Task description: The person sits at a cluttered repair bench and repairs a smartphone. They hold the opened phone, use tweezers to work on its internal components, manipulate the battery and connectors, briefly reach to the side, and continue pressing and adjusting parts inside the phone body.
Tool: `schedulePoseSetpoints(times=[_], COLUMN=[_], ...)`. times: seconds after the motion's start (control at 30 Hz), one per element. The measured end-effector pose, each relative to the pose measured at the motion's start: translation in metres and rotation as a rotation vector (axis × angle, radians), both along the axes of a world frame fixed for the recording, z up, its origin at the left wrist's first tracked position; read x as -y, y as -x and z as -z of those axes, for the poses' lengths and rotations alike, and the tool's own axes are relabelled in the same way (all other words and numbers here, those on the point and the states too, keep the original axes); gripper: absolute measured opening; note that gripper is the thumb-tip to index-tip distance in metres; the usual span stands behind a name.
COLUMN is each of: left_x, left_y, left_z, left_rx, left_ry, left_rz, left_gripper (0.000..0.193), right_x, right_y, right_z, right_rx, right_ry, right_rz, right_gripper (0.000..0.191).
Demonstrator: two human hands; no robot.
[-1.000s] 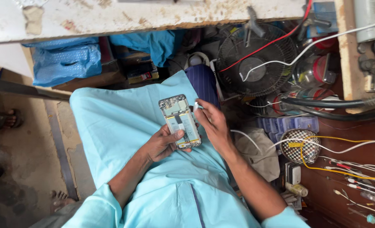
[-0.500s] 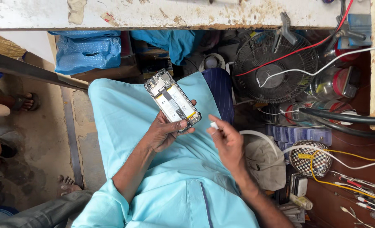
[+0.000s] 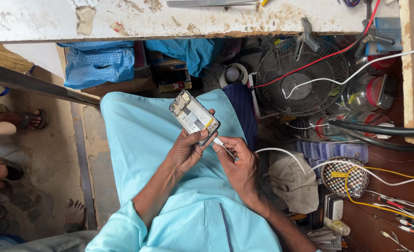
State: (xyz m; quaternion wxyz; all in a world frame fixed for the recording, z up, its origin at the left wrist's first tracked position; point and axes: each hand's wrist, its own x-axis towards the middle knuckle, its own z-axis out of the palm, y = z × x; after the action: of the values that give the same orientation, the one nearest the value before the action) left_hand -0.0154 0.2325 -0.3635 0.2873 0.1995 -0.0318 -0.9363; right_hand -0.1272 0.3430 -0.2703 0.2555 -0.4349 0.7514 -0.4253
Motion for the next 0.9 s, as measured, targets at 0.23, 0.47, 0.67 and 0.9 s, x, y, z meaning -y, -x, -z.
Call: schedulePoseSetpoints(times=[0.23, 0.47, 0.67, 0.9], left_x=[-0.004, -0.007, -0.009, -0.013], left_y=[0.004, 0.004, 0.003, 0.004], left_z=[-0.003, -0.015, -0.02, -0.018], left_rx=[-0.008, 0.05, 0.043, 0.1], left_ry=[-0.002, 0.129, 0.226, 0.268], left_rz=[-0.047, -0.09, -0.087, -0.079], left_gripper=[0.07, 0.071, 0.071, 0.07], right_x=[0.005, 0.009, 0.007, 0.002], right_y=[0.001, 0.01, 0.018, 0.029], right_z=[-0.006, -0.002, 0.006, 0.017], right_rx=[-0.015, 0.089, 0.172, 0.276], right_ry=[-0.037, -0.152, -0.151, -0.184], right_rz=[0.0, -0.011, -0.035, -0.09], right_gripper=[0.025, 0.032, 0.036, 0.037])
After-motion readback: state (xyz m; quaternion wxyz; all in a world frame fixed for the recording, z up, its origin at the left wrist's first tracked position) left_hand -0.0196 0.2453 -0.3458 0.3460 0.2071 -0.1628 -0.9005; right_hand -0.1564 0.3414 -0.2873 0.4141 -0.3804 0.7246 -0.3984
